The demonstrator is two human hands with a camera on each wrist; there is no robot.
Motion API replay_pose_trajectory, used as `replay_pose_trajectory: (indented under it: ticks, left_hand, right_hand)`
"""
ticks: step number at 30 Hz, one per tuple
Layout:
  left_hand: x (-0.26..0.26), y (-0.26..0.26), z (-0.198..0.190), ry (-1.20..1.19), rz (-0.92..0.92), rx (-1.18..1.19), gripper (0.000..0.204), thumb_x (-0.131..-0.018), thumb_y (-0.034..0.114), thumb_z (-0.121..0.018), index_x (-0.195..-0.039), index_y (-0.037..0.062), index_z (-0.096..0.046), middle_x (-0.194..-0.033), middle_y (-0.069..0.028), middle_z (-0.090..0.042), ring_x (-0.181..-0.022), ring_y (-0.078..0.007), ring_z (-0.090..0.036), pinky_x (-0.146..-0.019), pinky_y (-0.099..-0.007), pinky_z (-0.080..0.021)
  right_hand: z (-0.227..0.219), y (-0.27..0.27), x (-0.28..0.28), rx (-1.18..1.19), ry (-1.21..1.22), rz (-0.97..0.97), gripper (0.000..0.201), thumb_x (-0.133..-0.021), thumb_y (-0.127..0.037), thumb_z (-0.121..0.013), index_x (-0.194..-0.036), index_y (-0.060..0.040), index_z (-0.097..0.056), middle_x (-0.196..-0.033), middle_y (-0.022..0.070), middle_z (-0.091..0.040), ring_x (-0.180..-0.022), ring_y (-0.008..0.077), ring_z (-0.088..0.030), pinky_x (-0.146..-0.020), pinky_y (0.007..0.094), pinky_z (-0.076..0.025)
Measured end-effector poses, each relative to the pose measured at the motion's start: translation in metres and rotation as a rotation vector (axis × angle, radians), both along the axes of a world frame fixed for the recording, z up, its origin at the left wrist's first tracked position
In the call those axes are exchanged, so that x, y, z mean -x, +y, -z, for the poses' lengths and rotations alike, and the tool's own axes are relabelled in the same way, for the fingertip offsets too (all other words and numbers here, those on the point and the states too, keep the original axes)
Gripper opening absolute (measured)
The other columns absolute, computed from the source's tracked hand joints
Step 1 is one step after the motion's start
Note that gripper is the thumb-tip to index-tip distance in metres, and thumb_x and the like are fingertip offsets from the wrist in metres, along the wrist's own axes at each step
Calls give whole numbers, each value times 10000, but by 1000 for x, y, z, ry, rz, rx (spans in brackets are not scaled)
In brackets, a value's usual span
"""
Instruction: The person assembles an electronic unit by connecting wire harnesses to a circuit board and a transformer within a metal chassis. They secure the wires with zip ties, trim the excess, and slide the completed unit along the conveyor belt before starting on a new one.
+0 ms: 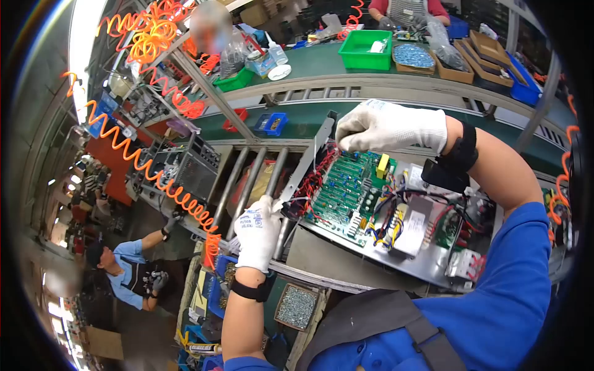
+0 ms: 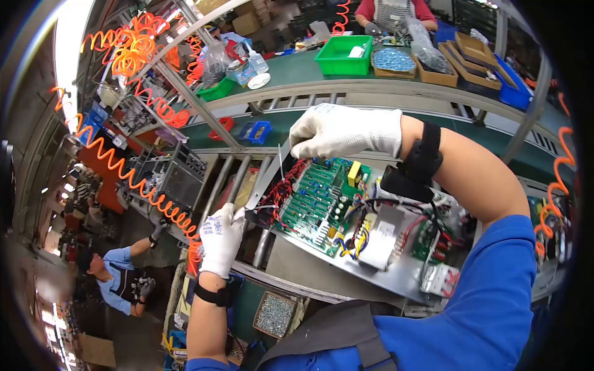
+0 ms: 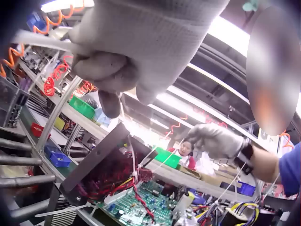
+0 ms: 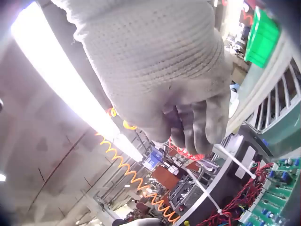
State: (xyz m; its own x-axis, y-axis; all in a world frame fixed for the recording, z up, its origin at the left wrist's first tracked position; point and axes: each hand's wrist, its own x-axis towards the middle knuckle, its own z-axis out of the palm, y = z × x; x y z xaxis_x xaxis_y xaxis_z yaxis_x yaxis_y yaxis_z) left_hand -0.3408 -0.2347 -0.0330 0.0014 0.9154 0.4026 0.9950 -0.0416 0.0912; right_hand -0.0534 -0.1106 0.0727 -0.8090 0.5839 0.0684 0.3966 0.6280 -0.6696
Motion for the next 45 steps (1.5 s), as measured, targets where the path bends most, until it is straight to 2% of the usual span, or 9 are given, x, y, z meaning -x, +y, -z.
replay_pose_trajectory:
  ticks: [4, 13, 22, 26, 29, 32, 33, 43, 45]
  left_hand:
    - [-21, -33, 22, -185, 557, 108, 47, -805, 170, -639, -830, 132, -632, -817, -93, -666, -767, -291, -659, -638, -410, -504]
    - [-13, -9, 72, -401, 158, 246, 524, -947, 394, -487, -1330, 36, -485, -839, -236, -668, -807, -415, -645, -713, -489, -483]
    - [-10, 18, 110, -813, 301, 97, 398, -929, 138, -577, -1326, 107, -565, -814, -68, -655, -600, -106, -495, -547, -270, -444]
    - [13, -5, 70, -1347, 354, -88, 384, -909, 76, -633, -1270, 20, -514, -837, 24, -521, -625, -30, -442, -553, -161, -390]
    - [17, 10, 71, -772, 334, -373, 398, -896, 187, -664, -1211, -17, -534, -817, -17, -576, -652, -57, -502, -580, -241, -444]
    - [22, 15, 61, -656, 200, 120, 348, -899, 190, -643, -1172, -19, -590, -832, -65, -670, -697, -117, -584, -671, -298, -481]
    - [23, 20, 62, -616, 136, 144, 290, -902, 180, -631, -1118, -13, -609, -824, -79, -665, -696, -131, -595, -669, -293, -476]
    - [25, 23, 75, -517, -28, 114, 169, -879, 160, -538, -890, -2, -584, -633, -88, -584, -523, -167, -551, -514, -353, -442]
    - [10, 14, 67, -446, -66, 60, 198, -882, 183, -543, -915, -7, -588, -644, -100, -597, -537, -191, -567, -529, -359, -448]
  right_hand:
    - [-30, -60, -10, -191, -71, 94, 238, -882, -204, -600, -964, 15, -640, -788, 111, -649, -717, 165, -585, -692, 320, -475]
    - [-59, -259, -89, -158, 74, 951, 265, -876, -136, -554, -1029, 70, -620, -881, 41, -629, -795, 97, -571, -741, 241, -470]
    - [77, -391, -151, -63, 426, 1468, 527, -906, -229, -616, -1321, 60, -466, -1168, 138, -598, -1063, 188, -578, -923, 288, -454]
    - [153, -364, -139, 139, 461, 1394, 857, -826, -299, -719, -1456, 38, -246, -1421, 245, -415, -1321, 327, -424, -1074, 409, -355]
    - [195, -335, -131, 418, 476, 1329, 515, -816, -228, -766, -1189, 57, -554, -927, 92, -656, -797, 120, -608, -703, 282, -502]
    - [205, -325, -133, 109, 477, 1276, 297, -833, -159, -750, -1037, 31, -647, -756, 13, -637, -560, 35, -538, -448, 207, -382]
    - [208, -325, -141, 580, 808, 1247, 294, -832, -168, -756, -1038, 13, -650, -713, -18, -612, -536, 23, -506, -443, 205, -366]
    - [182, -302, -151, 506, 382, 1222, 212, -862, -208, -726, -938, -14, -686, -585, -58, -551, -425, 9, -428, -362, 226, -271]
    - [189, -306, -160, 606, 432, 1148, 165, -889, -156, -686, -893, 9, -686, -691, -17, -630, -573, 46, -553, -488, 216, -420]
